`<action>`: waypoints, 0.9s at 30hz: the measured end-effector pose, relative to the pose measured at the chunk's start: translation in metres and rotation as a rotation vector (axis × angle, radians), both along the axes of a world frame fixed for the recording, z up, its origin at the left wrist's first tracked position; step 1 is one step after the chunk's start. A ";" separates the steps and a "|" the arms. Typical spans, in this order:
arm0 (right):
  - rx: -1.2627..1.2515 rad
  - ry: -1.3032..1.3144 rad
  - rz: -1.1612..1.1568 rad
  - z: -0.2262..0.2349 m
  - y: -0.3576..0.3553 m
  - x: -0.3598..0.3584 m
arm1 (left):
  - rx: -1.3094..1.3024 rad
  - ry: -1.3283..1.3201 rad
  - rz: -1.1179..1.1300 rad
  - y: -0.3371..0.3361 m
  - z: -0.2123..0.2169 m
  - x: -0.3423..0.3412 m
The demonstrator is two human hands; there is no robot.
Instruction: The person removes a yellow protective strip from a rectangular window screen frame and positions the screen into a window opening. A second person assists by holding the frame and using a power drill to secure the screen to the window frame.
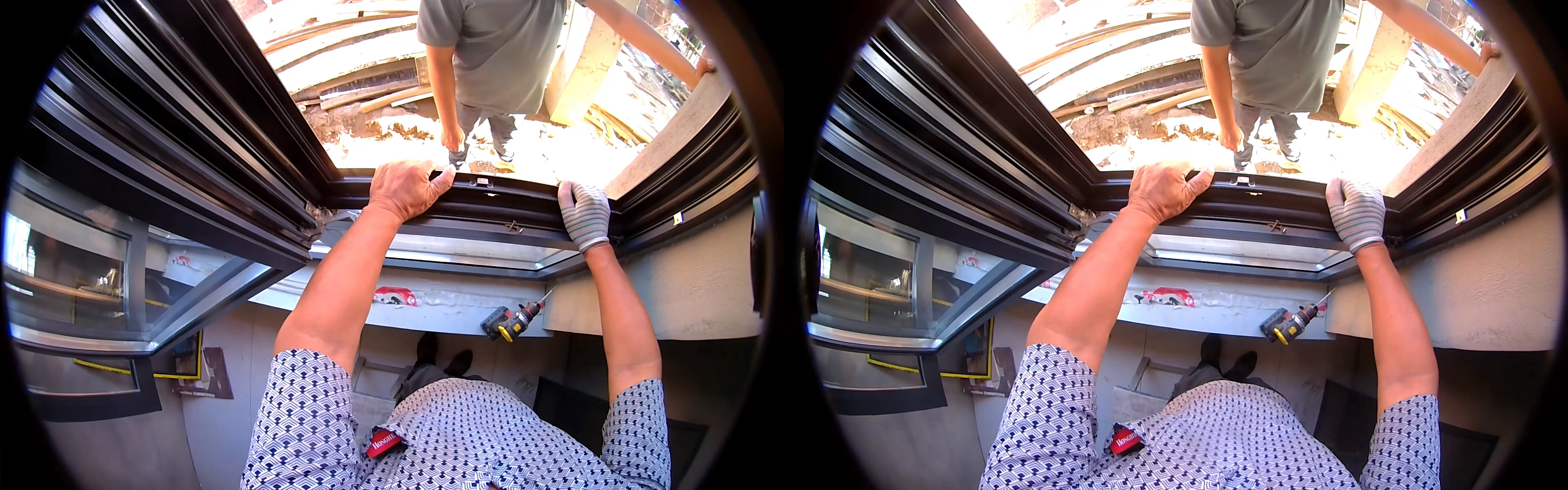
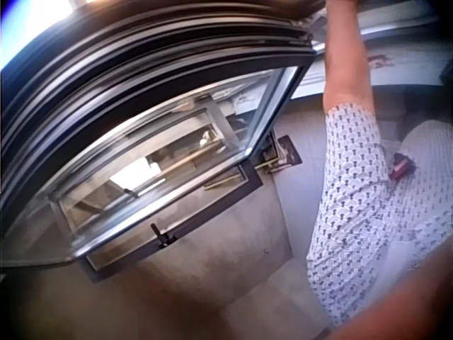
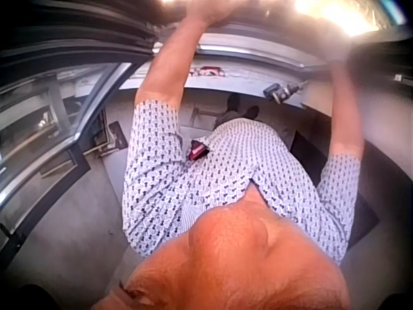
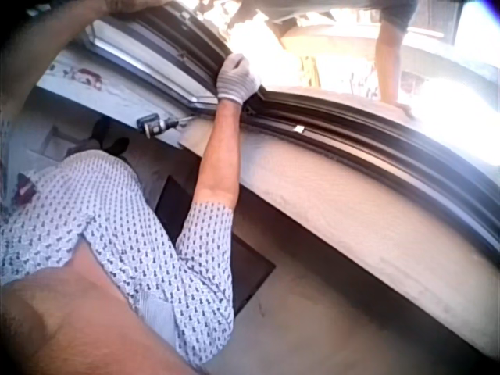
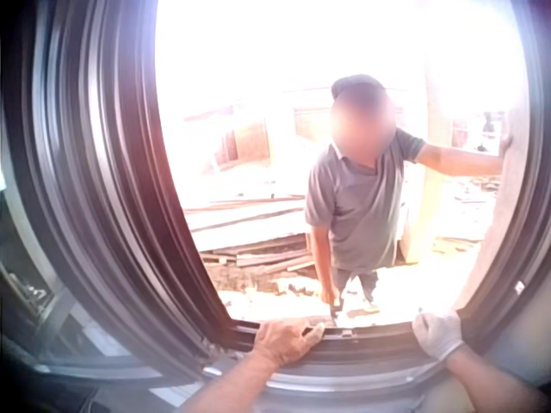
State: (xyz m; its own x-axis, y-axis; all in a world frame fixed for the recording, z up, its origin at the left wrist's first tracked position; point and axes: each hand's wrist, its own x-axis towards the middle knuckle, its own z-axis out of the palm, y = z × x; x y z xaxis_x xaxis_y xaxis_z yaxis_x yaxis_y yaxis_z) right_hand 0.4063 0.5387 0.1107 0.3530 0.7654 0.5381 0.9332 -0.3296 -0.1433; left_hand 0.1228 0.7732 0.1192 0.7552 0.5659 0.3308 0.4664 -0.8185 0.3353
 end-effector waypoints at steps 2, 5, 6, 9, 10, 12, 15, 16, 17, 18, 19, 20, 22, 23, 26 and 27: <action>0.003 0.001 0.005 -0.001 0.001 -0.001 | 0.000 -0.004 0.012 0.002 -0.003 -0.001; 0.009 0.004 -0.003 -0.002 0.001 0.001 | 0.002 -0.006 0.008 0.002 -0.003 -0.001; 0.011 0.010 -0.010 -0.004 0.001 0.002 | -0.001 0.033 0.021 0.001 0.000 0.000; -0.017 0.024 -0.045 -0.006 -0.001 0.004 | -0.049 0.137 0.039 -0.005 0.015 0.002; 0.007 0.011 -0.042 -0.006 0.000 0.003 | -0.050 0.166 0.051 -0.003 0.013 0.001; -0.009 0.042 -0.015 0.003 0.002 0.000 | -0.015 0.128 0.036 0.002 0.004 -0.001; -0.062 0.089 -0.058 0.004 -0.001 0.003 | 0.014 0.097 0.037 -0.001 0.005 0.005; -0.100 0.118 -0.099 0.004 -0.002 0.003 | 0.040 0.100 0.036 -0.002 0.001 0.007; -0.164 0.171 -0.118 0.014 0.000 -0.003 | 0.050 0.065 0.021 -0.005 0.006 0.006; -0.224 0.225 -0.137 0.025 0.005 -0.008 | 0.069 0.041 0.018 -0.008 0.011 0.003; -0.263 0.227 -0.141 0.028 0.006 -0.006 | 0.083 0.055 0.028 -0.004 0.005 0.004; -0.299 0.241 -0.143 0.029 0.007 -0.003 | 0.093 0.026 -0.002 -0.003 0.002 0.006; -0.479 0.330 -0.130 0.035 0.015 0.000 | 0.106 0.045 0.011 -0.002 0.001 0.004; -0.503 0.344 -0.130 0.039 0.015 0.001 | 0.108 0.030 0.004 -0.001 -0.001 0.006; -0.504 0.352 -0.137 0.033 0.014 0.003 | 0.120 0.011 -0.005 0.003 -0.009 0.008; -0.503 0.352 -0.140 0.034 0.015 0.002 | 0.126 0.011 -0.003 0.005 -0.010 0.007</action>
State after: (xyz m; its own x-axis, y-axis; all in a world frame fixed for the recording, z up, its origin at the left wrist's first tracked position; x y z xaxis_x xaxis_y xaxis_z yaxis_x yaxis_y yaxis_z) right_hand 0.4080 0.5535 0.1442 0.5583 0.8285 -0.0429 0.8015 -0.5520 -0.2300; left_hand 0.1298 0.7778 0.1092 0.7610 0.5179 0.3908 0.4669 -0.8554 0.2244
